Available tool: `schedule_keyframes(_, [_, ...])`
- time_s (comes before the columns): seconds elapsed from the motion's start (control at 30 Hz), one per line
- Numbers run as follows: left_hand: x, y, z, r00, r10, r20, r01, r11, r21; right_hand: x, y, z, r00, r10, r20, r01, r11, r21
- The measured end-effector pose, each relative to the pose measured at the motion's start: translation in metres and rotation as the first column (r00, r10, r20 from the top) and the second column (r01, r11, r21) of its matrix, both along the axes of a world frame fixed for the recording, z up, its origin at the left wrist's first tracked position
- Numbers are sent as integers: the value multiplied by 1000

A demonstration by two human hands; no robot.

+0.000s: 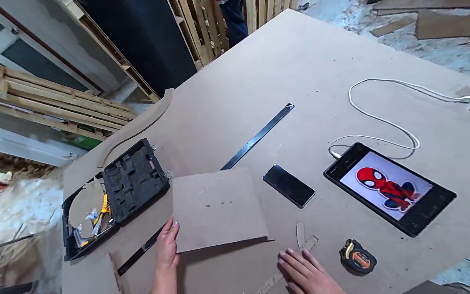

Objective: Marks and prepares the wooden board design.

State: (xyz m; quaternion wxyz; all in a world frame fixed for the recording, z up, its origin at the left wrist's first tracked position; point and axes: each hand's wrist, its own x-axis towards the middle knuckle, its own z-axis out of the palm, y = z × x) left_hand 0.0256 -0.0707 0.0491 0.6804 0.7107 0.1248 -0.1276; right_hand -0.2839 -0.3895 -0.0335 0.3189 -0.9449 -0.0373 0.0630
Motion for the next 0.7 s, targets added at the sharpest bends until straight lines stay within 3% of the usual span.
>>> schedule_keyframes(0.07, [1, 11, 14, 998, 44, 36, -44, 999, 3, 34, 7, 6, 996, -48, 79, 50, 999, -21])
schedule_keyframes(0.17, [2, 33, 44, 989, 118, 94, -115, 993, -38, 113, 23, 20, 998, -56, 30, 55, 998, 13])
schedule_keyframes(0.27, [4, 55, 65, 976, 183, 116, -181, 983, -33, 173, 44, 17, 994, 91, -67, -92, 996, -9])
schedule_keyframes(0.37, [6, 74, 74, 971, 210, 116, -211, 978, -4, 165, 62, 6, 959, 228, -168, -239, 970, -50])
schedule_keyframes(0.5, [-1, 80, 55, 985, 136, 109, -137, 991, -3, 79, 59, 5, 983, -30, -181, 3, 989, -145])
schedule_keyframes(0.57, [-10, 92, 42, 989, 99, 113, -102, 995, 22, 60, 61, 14, 963, -147, -225, 101, 974, -204])
schedule_keyframes(0.7, [-39, 133, 37, 994, 39, 102, -50, 993, 108, 112, 72, 42, 958, -192, -212, 158, 973, -165])
